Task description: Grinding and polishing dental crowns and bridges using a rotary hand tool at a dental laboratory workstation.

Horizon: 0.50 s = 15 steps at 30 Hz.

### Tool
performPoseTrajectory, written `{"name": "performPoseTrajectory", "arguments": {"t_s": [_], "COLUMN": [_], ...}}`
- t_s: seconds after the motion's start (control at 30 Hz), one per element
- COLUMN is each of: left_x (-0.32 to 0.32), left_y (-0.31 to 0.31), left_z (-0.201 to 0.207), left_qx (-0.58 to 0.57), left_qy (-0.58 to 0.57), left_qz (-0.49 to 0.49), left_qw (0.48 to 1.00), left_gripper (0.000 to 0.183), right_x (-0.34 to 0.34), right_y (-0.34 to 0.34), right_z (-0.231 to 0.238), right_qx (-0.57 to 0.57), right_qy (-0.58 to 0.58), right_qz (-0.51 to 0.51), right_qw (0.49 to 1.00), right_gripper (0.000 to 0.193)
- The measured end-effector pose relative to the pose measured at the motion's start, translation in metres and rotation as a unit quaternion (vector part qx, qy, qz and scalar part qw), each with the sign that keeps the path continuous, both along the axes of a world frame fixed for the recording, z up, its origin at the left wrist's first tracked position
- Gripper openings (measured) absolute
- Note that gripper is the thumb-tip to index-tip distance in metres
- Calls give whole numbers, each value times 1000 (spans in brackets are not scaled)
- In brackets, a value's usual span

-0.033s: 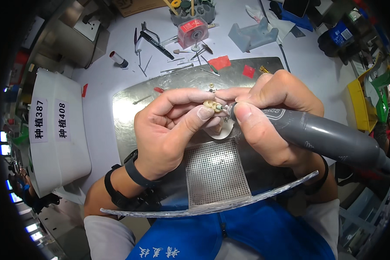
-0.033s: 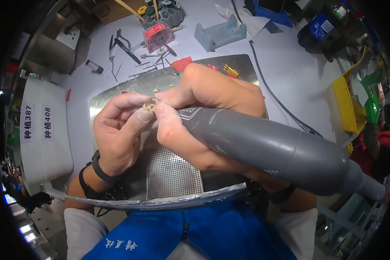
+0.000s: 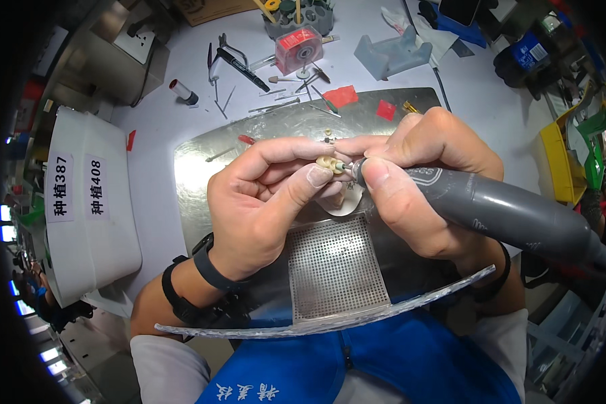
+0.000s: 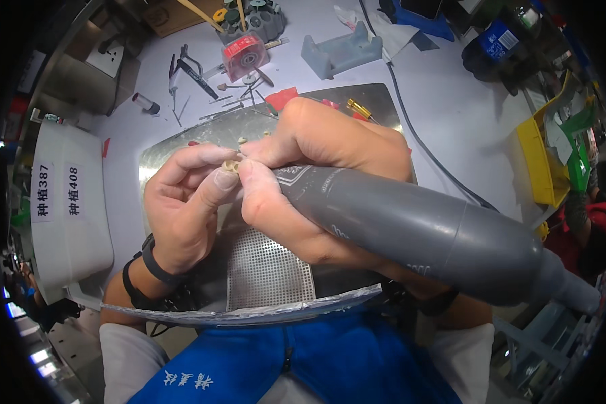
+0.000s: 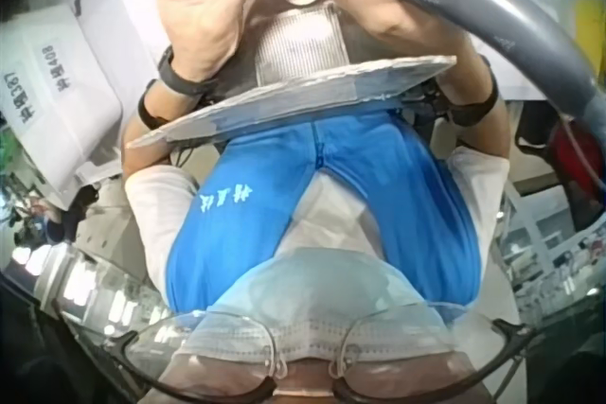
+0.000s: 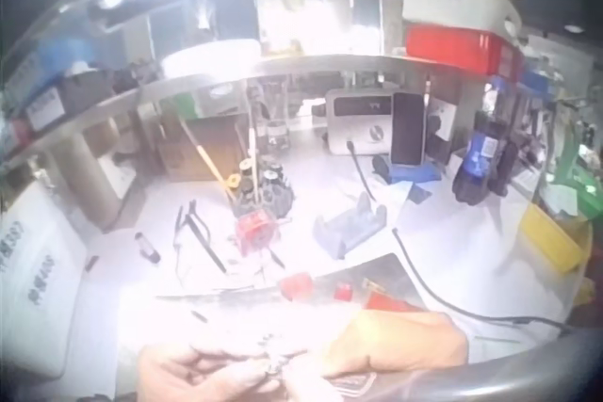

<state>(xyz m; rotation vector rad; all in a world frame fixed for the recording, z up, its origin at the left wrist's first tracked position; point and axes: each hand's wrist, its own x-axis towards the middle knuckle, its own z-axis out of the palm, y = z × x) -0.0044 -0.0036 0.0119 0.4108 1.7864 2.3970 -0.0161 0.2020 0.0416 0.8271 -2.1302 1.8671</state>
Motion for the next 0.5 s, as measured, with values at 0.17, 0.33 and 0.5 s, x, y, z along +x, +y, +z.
{"name": "performPoseTrajectory", "arguments": {"t_s": [0.17, 0.33, 0.5], "left_x": [0, -3, -3], "left_y": [0, -1, -1], "left_z": [-4, -2, -3], "left_qx": [-12, -5, 5], "left_qy": [30, 29, 21], "left_qz": [10, 12, 8], "left_qw": [999, 999, 1000], "left_gripper": [24, 23, 23], "right_x": [-1, -1, -4], "right_y": [-1, -1, 1], "right_z": [-1, 4, 2], "right_qx": [16, 33, 8], "right_qy": [1, -35, -19], "right_qz": [2, -6, 9], "right_qw": [1000, 999, 1000], "right_gripper": [13, 14, 14]}}
